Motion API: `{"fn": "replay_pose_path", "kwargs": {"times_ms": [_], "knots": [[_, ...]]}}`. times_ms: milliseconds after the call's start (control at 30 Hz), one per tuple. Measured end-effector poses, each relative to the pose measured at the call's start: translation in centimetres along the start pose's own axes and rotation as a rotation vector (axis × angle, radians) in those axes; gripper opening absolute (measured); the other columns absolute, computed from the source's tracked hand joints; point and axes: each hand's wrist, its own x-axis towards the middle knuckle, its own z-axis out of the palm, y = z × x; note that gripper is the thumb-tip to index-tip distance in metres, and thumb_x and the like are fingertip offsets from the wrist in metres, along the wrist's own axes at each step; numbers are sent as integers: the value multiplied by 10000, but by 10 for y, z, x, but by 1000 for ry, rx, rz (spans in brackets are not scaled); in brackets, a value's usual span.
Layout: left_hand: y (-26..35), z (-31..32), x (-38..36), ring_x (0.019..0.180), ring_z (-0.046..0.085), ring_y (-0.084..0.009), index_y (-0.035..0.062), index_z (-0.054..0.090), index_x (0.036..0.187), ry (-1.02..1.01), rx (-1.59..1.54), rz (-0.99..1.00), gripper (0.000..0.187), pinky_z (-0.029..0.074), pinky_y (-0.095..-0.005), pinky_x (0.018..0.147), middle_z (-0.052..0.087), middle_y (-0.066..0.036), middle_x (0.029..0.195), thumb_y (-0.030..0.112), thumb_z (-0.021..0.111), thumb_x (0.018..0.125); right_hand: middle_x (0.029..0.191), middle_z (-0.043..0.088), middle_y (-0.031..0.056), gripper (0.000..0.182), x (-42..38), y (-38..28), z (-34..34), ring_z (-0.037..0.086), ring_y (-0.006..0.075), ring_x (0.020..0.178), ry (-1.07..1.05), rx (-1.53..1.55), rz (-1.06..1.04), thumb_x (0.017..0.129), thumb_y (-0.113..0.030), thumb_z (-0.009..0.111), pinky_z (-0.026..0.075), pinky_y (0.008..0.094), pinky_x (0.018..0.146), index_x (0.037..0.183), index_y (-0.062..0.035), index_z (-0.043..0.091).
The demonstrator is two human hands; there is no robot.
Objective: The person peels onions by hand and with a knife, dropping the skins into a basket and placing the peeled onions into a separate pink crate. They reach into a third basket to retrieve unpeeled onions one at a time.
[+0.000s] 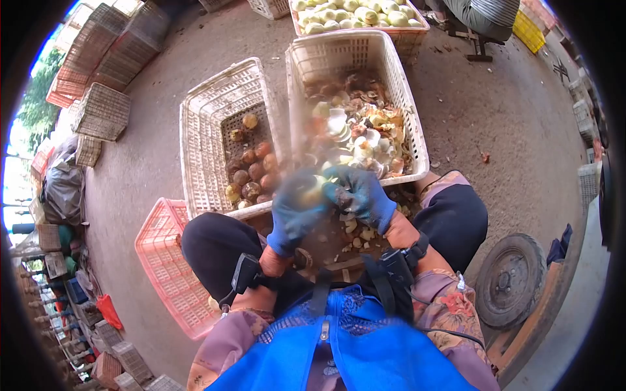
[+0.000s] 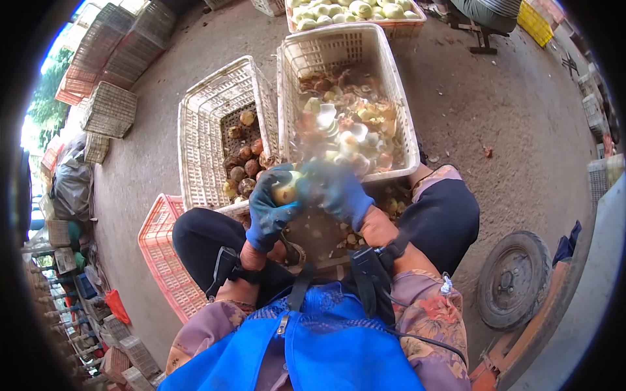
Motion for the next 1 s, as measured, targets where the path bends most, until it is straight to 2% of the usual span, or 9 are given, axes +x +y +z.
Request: {"fn": "replay_pose_path", "kwargs": {"times_ms": [67, 200, 300, 367, 400, 467, 600, 800, 1000], "knots": [[1, -1, 0, 1179, 550, -202, 36, 622, 1107, -59, -4, 26, 472, 437, -314, 1003, 580, -115, 1293, -8, 768, 661, 900, 688, 66, 169, 2, 4, -2, 626, 188, 757, 11, -84, -16, 913, -173, 645, 499, 331, 674, 1041, -64, 667], [-15, -8, -5, 1180, 548, -203, 35, 625, 1099, -44, 37, 12, 480, 434, -318, 1003, 573, -117, 1302, -16, 775, 646, 815, 670, 55, 158, 3, 1, 1, 605, 185, 694, -8, -361, -117, 919, -189, 618, 488, 318, 644, 996, -58, 662], [-32, -9, -10, 1163, 552, -196, 35, 624, 1091, -31, 204, 145, 477, 443, -317, 991, 570, -111, 1291, -18, 779, 644, 755, 649, 61, 164, 3, 21, -2, 582, 196, 644, -47, -232, 323, 912, -207, 612, 482, 312, 621, 957, -55, 654], [-35, -5, -12, 1147, 556, -186, 35, 616, 1094, -32, 201, 159, 465, 455, -309, 975, 568, -105, 1275, -8, 781, 661, 710, 632, 65, 172, 4, 81, -21, 562, 162, 619, -345, 1076, 579, 911, -219, 608, 468, 302, 580, 930, -53, 651], [-34, -2, -12, 1147, 556, -186, 35, 616, 1094, -43, 200, 158, 465, 455, -309, 975, 568, -105, 1275, -8, 781, 661, 710, 632, 65, 172, 3, 72, -16, 562, 162, 619, -336, 1079, 574, 911, -219, 608, 468, 302, 580, 930, -53, 651], [-29, 2, -12, 1132, 561, -178, 32, 608, 1095, 12, 47, 80, 456, 468, -302, 959, 571, -98, 1253, 6, 784, 675, 683, 623, 33, 195, 6, 44, 4, 545, 109, 619, 61, -42, 183, 931, -229, 597, 451, 276, 548, 890, -46, 651], [-25, 3, -9, 1124, 567, -181, 30, 603, 1102, 15, 51, 80, 460, 468, -302, 964, 577, -91, 1248, 14, 787, 681, 688, 627, 28, 204, 5, 41, 11, 523, 76, 654, 155, -7, 109, 929, -231, 599, 459, 277, 564, 862, -47, 655], [-36, 3, 1, 1021, 613, -197, 37, 464, 1363, -27, -109, -21, 635, 554, -324, 849, 588, -109, 1191, 44, 706, 776, 789, 665, 191, 149, -1, -3, 10, 659, 287, 696, 215, -279, 156, 869, -189, 628, 499, 419, 642, 932, -56, 651], [-48, -8, 1, 932, 643, -203, 79, 555, 1255, -154, -406, -165, 382, 570, -363, 788, 631, -69, 1093, 123, 655, 888, 899, 678, 212, 249, -12, -14, 28, 651, 413, 838, 331, -668, -234, 853, -205, 643, 519, 460, 727, 1077, -97, 645]]}}
